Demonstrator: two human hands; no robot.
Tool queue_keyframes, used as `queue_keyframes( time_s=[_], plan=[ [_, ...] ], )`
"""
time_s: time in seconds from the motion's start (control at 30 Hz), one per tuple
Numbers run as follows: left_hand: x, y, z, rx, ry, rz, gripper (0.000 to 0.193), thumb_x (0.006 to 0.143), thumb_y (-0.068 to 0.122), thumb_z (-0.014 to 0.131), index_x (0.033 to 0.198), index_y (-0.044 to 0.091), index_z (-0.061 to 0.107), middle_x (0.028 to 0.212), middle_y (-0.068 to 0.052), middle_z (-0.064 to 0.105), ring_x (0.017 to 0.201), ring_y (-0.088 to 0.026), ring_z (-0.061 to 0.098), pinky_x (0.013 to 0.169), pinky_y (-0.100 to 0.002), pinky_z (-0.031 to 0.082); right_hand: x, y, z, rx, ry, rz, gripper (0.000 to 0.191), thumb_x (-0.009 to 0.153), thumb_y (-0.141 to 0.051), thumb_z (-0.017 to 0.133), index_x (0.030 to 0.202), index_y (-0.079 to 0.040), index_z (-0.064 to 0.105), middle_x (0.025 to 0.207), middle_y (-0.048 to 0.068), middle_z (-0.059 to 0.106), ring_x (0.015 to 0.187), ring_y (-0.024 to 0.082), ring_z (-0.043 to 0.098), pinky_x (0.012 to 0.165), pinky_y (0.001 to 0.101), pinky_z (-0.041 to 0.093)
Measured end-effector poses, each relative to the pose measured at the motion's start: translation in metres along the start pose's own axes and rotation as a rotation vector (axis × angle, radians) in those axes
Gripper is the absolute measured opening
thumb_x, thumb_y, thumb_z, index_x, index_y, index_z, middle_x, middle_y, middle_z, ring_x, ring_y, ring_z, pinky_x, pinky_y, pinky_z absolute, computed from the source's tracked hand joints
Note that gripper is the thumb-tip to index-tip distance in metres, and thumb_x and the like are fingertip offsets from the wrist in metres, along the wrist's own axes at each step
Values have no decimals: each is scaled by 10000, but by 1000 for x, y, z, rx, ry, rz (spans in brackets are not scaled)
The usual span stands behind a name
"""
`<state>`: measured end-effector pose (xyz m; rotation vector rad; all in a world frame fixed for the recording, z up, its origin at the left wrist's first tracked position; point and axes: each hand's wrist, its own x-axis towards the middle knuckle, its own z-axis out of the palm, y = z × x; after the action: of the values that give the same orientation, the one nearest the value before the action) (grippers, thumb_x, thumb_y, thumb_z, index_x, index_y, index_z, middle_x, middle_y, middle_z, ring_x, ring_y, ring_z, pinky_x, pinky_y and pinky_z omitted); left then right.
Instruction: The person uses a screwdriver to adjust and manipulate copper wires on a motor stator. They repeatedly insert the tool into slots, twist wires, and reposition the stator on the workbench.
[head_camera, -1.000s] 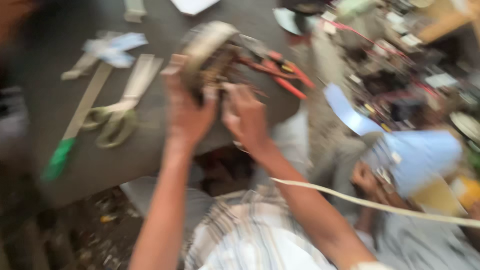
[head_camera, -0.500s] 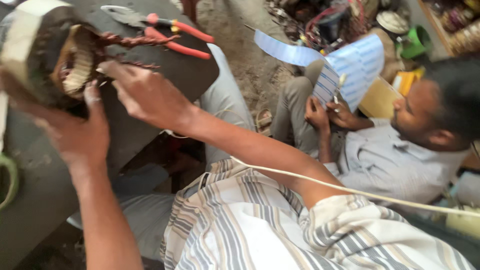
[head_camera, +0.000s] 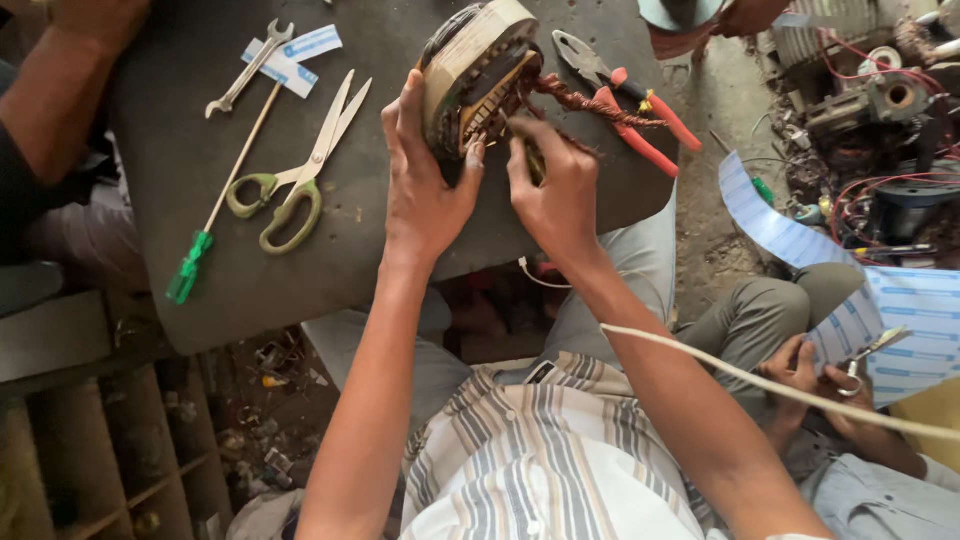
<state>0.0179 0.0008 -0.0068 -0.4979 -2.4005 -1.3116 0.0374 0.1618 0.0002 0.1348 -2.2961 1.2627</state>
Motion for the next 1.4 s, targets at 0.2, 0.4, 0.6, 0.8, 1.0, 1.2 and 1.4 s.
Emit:
queue_keyframes(
  time_s=[0.2, 0.4, 0.6, 0.8, 1.0, 1.2, 1.4],
  plan=[
    [1, 3, -2, -11, 8, -8, 865, 1016, 103, 749, 1669, 131, 182, 1502, -173, 399, 1368, -373, 554, 1121, -448, 541, -2, -4, -6, -14, -44, 63, 198, 936, -7, 711, 1134, -21, 729, 962, 174, 758, 820, 281, 767, 725, 363, 575],
    [1, 1, -3, -10, 27, 21, 847, 1014, 97, 756, 1660, 109, 209, 1440, -177, 412, 1325, -357, 546, 1157, -453, 515, 6, -12, -11, -26, -105, 63, 195, 927, 6, 712, 1120, -7, 734, 952, 171, 760, 791, 266, 766, 699, 350, 570],
    [2, -3, -1, -27, 33, 30, 847, 1012, 91, 751, 1660, 97, 206, 1426, -180, 413, 1307, -360, 553, 1140, -441, 515, 8, -17, -5, -69, -91, 41, 173, 923, 26, 699, 1095, 22, 717, 953, 190, 745, 826, 307, 758, 731, 375, 573],
    [2, -6, 0, -20, 35, 67, 859, 1008, 97, 734, 1655, 86, 169, 1469, -206, 365, 1336, -406, 529, 1140, -462, 500, 2, -17, 9, -140, -37, -44, 196, 937, 34, 687, 1132, 21, 683, 1027, 224, 722, 954, 395, 713, 827, 436, 560],
    [0, -2, -4, 3, 33, 70, 853, 994, 101, 728, 1650, 67, 184, 1441, -210, 381, 1303, -406, 533, 1122, -465, 493, -2, -14, 10, -79, -38, -9, 199, 968, 19, 673, 1166, 5, 680, 1033, 212, 729, 948, 383, 716, 821, 437, 559],
    [3, 3, -4, 15, 47, 47, 830, 988, 111, 734, 1629, 39, 211, 1449, -220, 396, 1312, -417, 541, 1129, -483, 504, -3, -13, 7, -88, -9, -17, 216, 953, 5, 693, 1168, -7, 698, 1032, 195, 736, 936, 358, 730, 809, 418, 563],
    [3, 3, -5, 13, 53, 54, 818, 987, 119, 737, 1622, 26, 230, 1444, -227, 404, 1316, -422, 542, 1124, -487, 500, -6, -10, 6, -71, -11, -11, 226, 940, 5, 702, 1166, -10, 709, 1015, 187, 739, 904, 340, 733, 793, 411, 564]
  ],
)
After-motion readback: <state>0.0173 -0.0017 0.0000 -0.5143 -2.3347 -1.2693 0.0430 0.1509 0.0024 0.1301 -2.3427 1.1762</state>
